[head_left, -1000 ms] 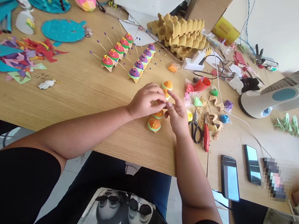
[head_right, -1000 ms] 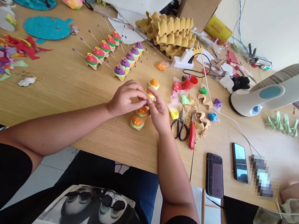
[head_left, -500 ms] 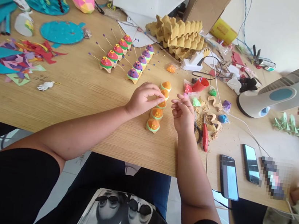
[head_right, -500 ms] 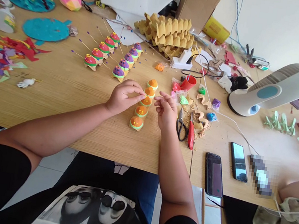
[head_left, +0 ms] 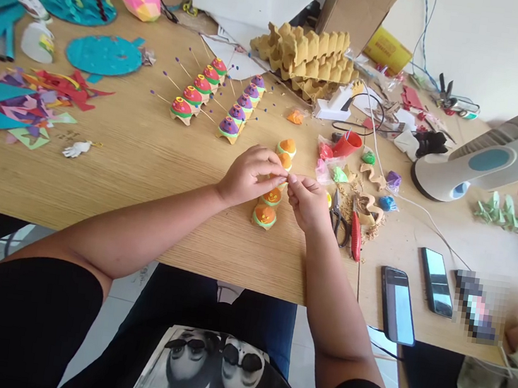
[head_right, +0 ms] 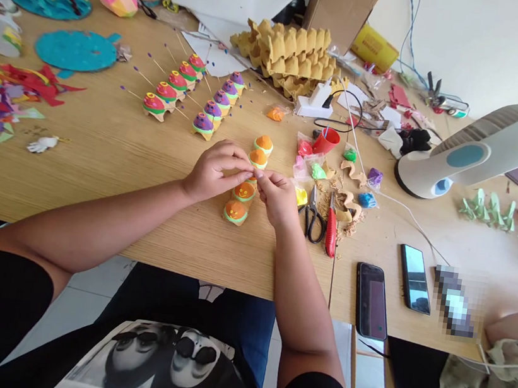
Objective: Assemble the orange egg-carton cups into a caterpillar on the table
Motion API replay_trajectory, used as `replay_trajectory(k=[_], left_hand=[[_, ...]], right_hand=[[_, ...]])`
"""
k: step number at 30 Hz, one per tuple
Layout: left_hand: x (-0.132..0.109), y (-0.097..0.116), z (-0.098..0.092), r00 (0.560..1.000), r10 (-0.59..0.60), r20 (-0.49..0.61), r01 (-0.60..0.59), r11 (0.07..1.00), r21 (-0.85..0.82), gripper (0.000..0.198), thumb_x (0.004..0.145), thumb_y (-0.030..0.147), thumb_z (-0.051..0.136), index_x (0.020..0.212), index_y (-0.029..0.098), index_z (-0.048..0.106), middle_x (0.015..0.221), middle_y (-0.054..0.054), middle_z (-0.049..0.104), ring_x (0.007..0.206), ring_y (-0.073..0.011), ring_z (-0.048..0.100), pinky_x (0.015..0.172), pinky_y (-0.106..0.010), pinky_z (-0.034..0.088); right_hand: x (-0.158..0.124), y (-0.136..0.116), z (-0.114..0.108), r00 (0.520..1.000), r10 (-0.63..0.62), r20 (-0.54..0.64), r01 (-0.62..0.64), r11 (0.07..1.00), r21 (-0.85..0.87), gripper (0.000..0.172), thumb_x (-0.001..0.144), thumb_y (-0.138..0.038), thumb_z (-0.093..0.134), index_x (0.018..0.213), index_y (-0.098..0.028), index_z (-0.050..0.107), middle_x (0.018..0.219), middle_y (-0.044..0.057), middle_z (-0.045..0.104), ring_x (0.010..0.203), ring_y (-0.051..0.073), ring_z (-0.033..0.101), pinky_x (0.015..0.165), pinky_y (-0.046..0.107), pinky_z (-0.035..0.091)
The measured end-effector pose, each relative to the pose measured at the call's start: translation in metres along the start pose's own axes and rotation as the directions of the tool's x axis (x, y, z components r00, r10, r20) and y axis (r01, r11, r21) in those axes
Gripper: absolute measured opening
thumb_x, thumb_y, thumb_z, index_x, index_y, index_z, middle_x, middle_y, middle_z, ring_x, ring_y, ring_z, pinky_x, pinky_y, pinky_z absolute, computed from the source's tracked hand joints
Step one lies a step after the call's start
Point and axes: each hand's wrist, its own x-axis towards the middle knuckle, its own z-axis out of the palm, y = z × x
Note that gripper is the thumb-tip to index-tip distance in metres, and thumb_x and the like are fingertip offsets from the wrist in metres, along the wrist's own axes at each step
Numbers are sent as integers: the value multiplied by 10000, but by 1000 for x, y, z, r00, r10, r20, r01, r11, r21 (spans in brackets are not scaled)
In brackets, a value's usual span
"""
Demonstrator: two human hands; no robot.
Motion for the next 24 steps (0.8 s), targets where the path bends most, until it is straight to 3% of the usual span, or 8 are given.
replay_trajectory(k=[6, 12, 17, 24], left_hand=[[0, 2, -1, 996, -60, -72, 60, 998, 0, 223, 965, 309, 584, 1103, 218, 733, 1000, -53, 721, 962, -201, 642, 916, -383, 506], [2, 3, -1, 989, -121, -82, 122, 992, 9, 226, 985, 314, 545, 1067, 208, 726, 983, -54, 731, 957, -193, 648, 918, -371, 509], [1, 1, 0, 989, -119, -91, 121, 993, 7, 215, 985, 314, 547, 1055, 208, 721, 992, -56, 732, 963, -192, 642, 921, -367, 503], [1, 1, 0, 989, -108, -96, 108, 994, -8, 203, 979, 295, 556, 1040, 199, 724, 970, -53, 734, 950, -190, 650, 915, -364, 509]], right_hand=[[1, -3, -6, 1000, -15, -9, 16, 997, 73, 411, 656, -520, 861, 785, -212, 621, 609, -64, 430, 517, 65, 307, 446, 220, 201], [1, -4, -7, 1000, -12, 2, 12, 999, 41, 530, 793, -636, 691, 589, -223, 428, 526, -77, 272, 467, 77, 213, 422, 245, 155], [3, 1, -8, 996, -76, -35, 76, 997, 0, 417, 675, -564, 843, 769, -211, 641, 547, -91, 358, 472, 61, 246, 433, 237, 194], [3, 2, -9, 998, -49, -42, 50, 999, 5, 444, 662, -593, 844, 778, -192, 694, 506, -104, 305, 458, 58, 223, 426, 243, 170]])
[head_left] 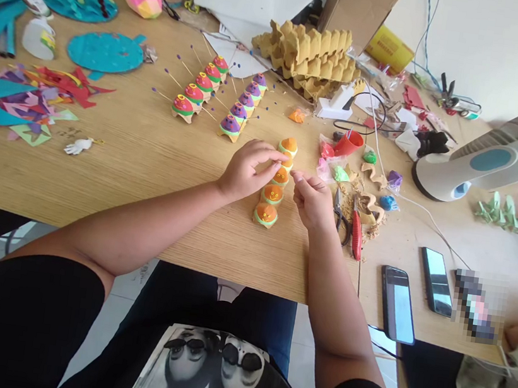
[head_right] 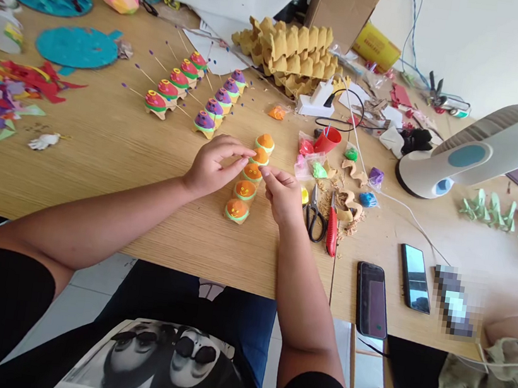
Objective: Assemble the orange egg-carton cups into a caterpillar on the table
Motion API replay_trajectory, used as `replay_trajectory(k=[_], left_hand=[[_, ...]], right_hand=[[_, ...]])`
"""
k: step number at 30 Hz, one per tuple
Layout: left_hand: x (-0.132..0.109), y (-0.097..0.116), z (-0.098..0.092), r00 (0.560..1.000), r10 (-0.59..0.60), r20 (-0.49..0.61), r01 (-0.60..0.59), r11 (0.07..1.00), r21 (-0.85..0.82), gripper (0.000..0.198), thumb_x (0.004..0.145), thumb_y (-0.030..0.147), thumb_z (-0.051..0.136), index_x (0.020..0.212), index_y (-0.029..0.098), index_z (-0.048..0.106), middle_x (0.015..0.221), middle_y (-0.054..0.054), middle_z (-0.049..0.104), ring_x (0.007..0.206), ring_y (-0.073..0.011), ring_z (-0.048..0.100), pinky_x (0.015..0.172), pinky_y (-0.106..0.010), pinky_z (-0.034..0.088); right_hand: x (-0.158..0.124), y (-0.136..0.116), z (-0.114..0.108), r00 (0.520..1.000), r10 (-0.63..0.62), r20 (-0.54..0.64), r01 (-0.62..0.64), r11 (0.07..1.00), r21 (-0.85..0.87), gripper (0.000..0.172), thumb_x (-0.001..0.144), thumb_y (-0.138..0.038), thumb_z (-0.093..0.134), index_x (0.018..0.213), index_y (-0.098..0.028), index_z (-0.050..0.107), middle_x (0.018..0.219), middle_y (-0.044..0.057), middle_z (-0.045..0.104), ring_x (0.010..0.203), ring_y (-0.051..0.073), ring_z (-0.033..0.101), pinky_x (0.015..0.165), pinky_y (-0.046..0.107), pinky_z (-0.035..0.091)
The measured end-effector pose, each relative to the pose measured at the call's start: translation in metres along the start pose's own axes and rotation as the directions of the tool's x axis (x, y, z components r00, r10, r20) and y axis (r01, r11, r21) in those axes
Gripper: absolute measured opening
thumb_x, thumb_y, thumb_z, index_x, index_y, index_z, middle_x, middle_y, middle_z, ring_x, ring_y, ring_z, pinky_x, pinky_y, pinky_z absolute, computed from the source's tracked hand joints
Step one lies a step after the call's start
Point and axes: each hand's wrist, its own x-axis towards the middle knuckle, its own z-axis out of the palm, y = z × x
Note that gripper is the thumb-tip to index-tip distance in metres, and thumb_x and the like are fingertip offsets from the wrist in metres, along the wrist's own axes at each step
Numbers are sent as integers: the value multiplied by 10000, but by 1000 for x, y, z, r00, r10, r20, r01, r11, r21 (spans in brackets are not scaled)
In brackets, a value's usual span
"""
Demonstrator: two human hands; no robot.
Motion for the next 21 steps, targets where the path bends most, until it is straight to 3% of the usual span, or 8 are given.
replay_trajectory(k=[8, 12, 21], left_hand=[[-1, 0, 0, 1000, -1, 20, 1, 1000, -5, 208, 982, 305, 548, 1016, 211, 731, 960, -49, 722, 946, -190, 647, 916, -370, 506], [-1, 0, -1, 999, -4, 35, 4, 1000, 1, 231, 987, 332, 541, 1016, 217, 740, 970, -52, 719, 964, -198, 644, 922, -382, 505], [0, -1, 1, 991, 50, 124, -44, 998, -45, 239, 923, 409, 658, 1040, 220, 746, 992, -60, 731, 968, -211, 662, 925, -404, 500]], right_hand=[[-1, 0, 1, 1000, -16, 5, 16, 1000, -10, 465, 658, -624, 836, 761, -196, 687, 503, -103, 303, 446, 56, 219, 425, 237, 160], [0, 1, 0, 1000, -8, -4, 8, 998, -59, 518, 768, -708, 698, 670, -203, 635, 495, -92, 281, 430, 65, 217, 414, 245, 179], [-3, 2, 0, 982, -187, 30, 187, 936, -297, 526, 822, -705, 643, 657, -206, 672, 522, -50, 355, 494, 92, 320, 470, 254, 256]])
